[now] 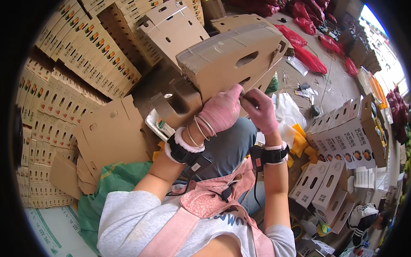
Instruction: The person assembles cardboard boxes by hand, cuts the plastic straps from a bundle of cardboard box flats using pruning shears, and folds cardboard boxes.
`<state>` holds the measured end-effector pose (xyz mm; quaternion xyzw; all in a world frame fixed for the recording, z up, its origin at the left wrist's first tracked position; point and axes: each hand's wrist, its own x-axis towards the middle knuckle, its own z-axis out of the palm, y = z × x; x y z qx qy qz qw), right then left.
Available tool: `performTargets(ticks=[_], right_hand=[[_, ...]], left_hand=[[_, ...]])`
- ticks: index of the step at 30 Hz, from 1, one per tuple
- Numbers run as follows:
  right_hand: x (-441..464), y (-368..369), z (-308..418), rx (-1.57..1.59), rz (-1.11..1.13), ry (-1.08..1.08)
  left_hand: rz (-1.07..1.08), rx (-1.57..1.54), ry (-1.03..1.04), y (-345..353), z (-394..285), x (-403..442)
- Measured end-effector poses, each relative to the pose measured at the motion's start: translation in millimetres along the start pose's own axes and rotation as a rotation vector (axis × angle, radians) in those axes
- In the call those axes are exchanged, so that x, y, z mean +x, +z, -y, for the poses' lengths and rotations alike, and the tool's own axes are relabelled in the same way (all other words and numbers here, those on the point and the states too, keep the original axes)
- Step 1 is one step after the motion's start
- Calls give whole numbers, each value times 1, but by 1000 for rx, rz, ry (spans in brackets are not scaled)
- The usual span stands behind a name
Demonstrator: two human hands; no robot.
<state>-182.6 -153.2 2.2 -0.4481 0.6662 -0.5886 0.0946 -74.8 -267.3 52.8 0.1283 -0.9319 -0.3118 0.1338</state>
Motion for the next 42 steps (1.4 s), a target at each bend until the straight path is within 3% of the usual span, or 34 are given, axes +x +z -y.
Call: performTargets(ticks=[4,6,9,14,16,18,21,24,26,33,42], right_hand=[[0,1,-3,96,4,-2],[0,4,-3,10,29,-135],[-7,-4,-15,78,6,81],[1,-27,-25,-48,-364,69],[9,-38,-23,-230,-171,-138],[10,-25,32,-550,155,95],[10,-16,26,-696,137,110],[5,-37,-35,15,117,151],[-10,-34,-42,288,-16,205],[-24,6,-13,637,-216,206],[-24,35,16,919,-219,139]], left_hand=[[-6,30,-9,3,2,-1],[-32,-50,44,2,3,-3],[-128,-81,129,12,6,-6],[-292,108,154,31,2,-12],[-347,64,119,39,-1,-5],[-384,-36,145,41,4,3],[-373,-77,164,37,6,8],[-323,-73,176,34,5,8],[-268,-52,183,33,4,15],[-36,192,234,22,-2,25],[475,882,472,-4,-24,51]])
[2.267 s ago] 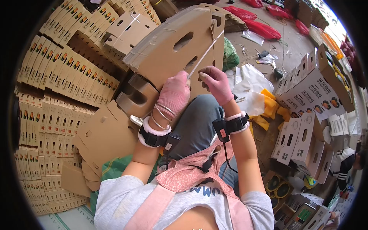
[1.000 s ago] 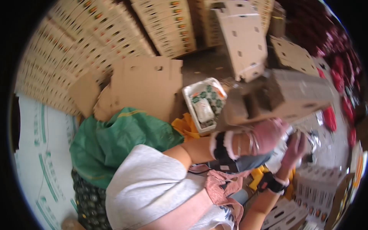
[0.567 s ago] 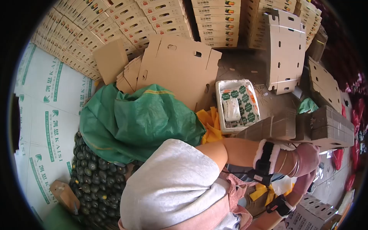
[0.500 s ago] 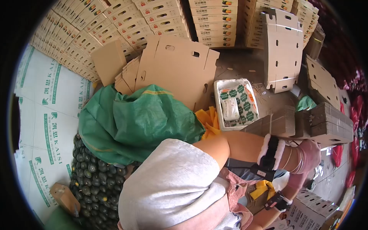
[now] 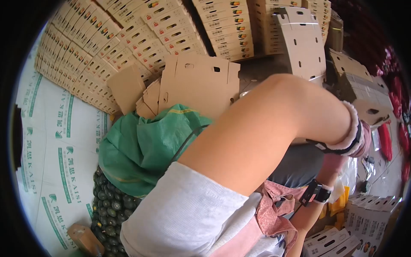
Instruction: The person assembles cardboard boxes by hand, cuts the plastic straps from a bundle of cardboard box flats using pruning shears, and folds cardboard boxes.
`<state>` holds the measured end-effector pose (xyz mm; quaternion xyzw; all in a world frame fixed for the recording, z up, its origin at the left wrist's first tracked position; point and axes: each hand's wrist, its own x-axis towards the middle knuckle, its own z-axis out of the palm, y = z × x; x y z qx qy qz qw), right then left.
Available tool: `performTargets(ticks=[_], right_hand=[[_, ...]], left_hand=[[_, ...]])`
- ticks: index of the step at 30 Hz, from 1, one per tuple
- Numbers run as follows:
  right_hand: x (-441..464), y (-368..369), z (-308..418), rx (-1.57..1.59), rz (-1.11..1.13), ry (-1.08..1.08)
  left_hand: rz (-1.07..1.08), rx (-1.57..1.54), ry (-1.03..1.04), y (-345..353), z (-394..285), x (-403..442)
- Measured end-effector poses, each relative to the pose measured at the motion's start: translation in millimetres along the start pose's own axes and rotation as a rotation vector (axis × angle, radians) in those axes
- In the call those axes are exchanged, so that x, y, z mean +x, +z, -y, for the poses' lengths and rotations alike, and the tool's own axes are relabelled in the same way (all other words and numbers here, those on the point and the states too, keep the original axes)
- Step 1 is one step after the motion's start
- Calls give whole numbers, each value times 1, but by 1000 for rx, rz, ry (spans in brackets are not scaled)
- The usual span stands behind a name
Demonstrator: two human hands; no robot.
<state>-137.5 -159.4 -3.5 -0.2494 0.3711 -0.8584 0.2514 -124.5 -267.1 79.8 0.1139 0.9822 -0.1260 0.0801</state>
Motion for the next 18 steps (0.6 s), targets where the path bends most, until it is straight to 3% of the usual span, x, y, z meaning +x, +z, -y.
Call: performTargets(ticks=[8,12,16,17,18], right_hand=[[5,46,-43,260,-30,-9],[10,44,-57,204,-129,-29],[10,52,-53,-182,-281,-164],[19,63,-50,-230,-409,-355],[17,64,-47,-252,-432,-286]], left_hand=[[483,562,356,-38,1,23],[398,698,649,-67,11,16],[478,641,670,-77,12,20],[453,663,714,-78,13,20],[428,680,753,-78,16,18]])
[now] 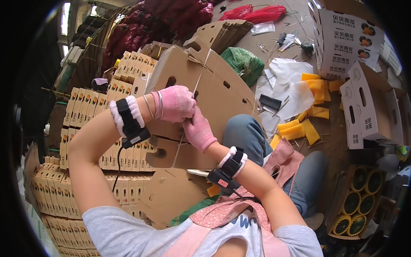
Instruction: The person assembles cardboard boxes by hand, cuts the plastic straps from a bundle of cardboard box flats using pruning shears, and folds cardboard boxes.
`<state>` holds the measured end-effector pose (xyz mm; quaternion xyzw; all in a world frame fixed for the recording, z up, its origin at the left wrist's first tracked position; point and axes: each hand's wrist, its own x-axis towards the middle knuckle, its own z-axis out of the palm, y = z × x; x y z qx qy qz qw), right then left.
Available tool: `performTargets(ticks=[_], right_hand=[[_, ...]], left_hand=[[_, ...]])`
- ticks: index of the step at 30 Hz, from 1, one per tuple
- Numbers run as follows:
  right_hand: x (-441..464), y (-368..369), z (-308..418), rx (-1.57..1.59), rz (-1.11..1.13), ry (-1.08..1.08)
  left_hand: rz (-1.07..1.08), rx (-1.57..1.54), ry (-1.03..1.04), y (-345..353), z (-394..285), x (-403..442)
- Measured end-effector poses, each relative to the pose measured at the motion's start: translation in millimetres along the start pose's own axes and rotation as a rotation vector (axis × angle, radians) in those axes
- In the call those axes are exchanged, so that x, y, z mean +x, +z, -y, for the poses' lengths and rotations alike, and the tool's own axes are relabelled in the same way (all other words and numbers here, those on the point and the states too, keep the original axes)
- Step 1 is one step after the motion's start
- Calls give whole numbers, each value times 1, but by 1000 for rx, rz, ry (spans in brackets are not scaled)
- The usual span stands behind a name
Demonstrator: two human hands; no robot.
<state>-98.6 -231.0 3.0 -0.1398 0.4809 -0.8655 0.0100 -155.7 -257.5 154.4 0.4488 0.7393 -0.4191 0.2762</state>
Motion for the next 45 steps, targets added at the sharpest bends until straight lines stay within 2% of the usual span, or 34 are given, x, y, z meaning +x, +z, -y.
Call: performTargets(ticks=[2,5,7,12,14,15,16,18,21,24,25,28,32,33,36,37,39,40,42,44,45], right_hand=[[-6,-4,13,-83,-7,135],[-4,-14,3,-158,-3,-136],[-2,-17,4,-49,60,-22],[-2,-21,-5,299,174,136],[-8,-27,6,338,160,241],[-8,-26,6,345,155,226],[-7,-27,6,345,171,233],[-4,-31,10,337,207,249],[1,-38,9,160,238,193],[11,-48,-2,-218,279,136],[15,-53,-4,-379,292,125],[31,-63,15,-721,353,-274],[39,-55,47,-1201,583,-348],[37,-48,51,-1379,634,-354],[39,-37,58,-1614,755,-384],[40,-32,64,-1676,801,-371],[44,-35,62,-1461,817,-603],[47,-38,59,-1335,813,-708],[55,-47,38,-1174,785,-720],[58,-52,33,-1014,748,-655],[59,-54,34,-933,746,-564]], left_hand=[[-53,44,49,4,2,-3],[-97,48,101,8,3,-1],[-72,16,125,9,5,0],[67,-209,-85,-10,8,-8],[-427,-248,-138,-28,16,-37],[-670,-325,-211,-32,20,-49],[-805,-242,-379,-29,24,-58],[-872,-316,-697,-8,28,-65],[-355,-1186,-894,11,38,-74],[-593,-1346,-603,36,36,-71],[-550,-1283,-663,39,36,-69],[-611,-1184,-617,43,36,-68],[-583,-1073,-755,42,29,-68],[-633,-1027,-786,35,24,-71],[-1000,-238,-791,31,-15,-97],[-1155,-334,-711,22,-34,-109],[-1388,-605,-499,21,-80,-117],[-1398,-842,-371,30,-109,-107],[-1329,-1371,-136,50,-167,-79],[-1120,-2120,-125,56,-195,-31],[-1309,-2345,-108,70,-203,14]])
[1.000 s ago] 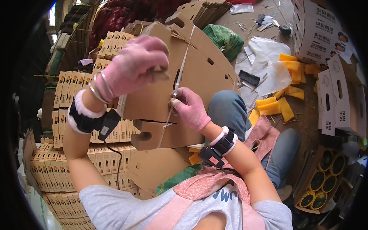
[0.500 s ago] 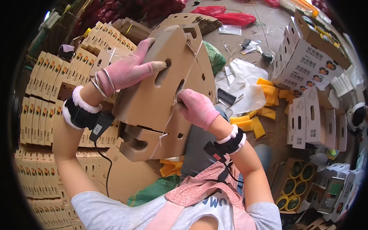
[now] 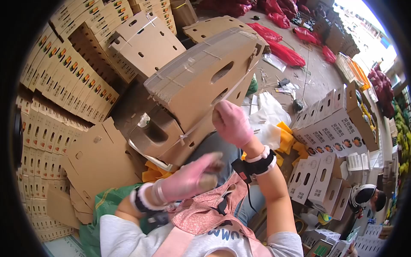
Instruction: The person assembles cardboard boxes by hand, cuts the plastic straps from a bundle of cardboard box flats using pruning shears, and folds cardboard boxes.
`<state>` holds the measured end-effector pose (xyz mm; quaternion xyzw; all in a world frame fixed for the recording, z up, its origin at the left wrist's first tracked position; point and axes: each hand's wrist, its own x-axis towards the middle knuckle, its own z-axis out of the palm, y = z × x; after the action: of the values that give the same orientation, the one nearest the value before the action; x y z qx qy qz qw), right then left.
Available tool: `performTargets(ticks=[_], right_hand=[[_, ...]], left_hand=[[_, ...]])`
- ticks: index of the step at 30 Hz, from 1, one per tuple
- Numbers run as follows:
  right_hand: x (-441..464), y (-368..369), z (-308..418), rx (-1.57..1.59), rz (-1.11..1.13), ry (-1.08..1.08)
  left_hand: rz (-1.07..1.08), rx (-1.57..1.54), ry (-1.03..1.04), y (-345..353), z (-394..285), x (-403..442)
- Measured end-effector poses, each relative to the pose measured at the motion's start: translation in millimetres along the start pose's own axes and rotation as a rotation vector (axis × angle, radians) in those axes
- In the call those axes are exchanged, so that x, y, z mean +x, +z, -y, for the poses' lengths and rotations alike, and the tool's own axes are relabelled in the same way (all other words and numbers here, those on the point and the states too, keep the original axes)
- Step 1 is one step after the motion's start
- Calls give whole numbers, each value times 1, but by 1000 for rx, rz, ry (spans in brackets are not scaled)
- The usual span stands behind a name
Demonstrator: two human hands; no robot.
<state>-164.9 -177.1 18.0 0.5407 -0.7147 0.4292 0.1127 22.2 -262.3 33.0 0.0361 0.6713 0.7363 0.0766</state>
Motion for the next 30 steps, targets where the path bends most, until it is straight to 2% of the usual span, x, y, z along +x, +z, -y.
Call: performTargets(ticks=[1,4,7,8,10,12,15,18,21,24,28,30], right_hand=[[-3,-2,-1,104,8,59],[-10,-8,2,132,-17,98],[-19,-7,4,188,-49,163],[-23,-6,3,199,-55,173],[-27,-6,4,234,-51,187],[-23,-11,17,110,-56,166],[-20,-22,36,-170,32,233],[-11,-30,57,-321,110,393],[-5,-34,54,-386,243,406],[2,-39,56,-438,246,460],[6,-41,54,-382,252,530],[5,-40,50,-305,224,556]], left_hand=[[-127,-268,35,5,39,16],[-522,-739,481,19,55,69],[-552,-801,559,13,55,96],[-596,-798,649,16,55,105],[-581,-707,646,13,59,108],[-585,-675,689,12,60,111],[-720,-328,559,12,60,101],[-660,-412,675,11,62,107],[-600,-323,665,9,42,97],[-492,-461,611,9,48,96],[-578,-388,516,9,74,99],[-576,-324,549,7,64,96]])
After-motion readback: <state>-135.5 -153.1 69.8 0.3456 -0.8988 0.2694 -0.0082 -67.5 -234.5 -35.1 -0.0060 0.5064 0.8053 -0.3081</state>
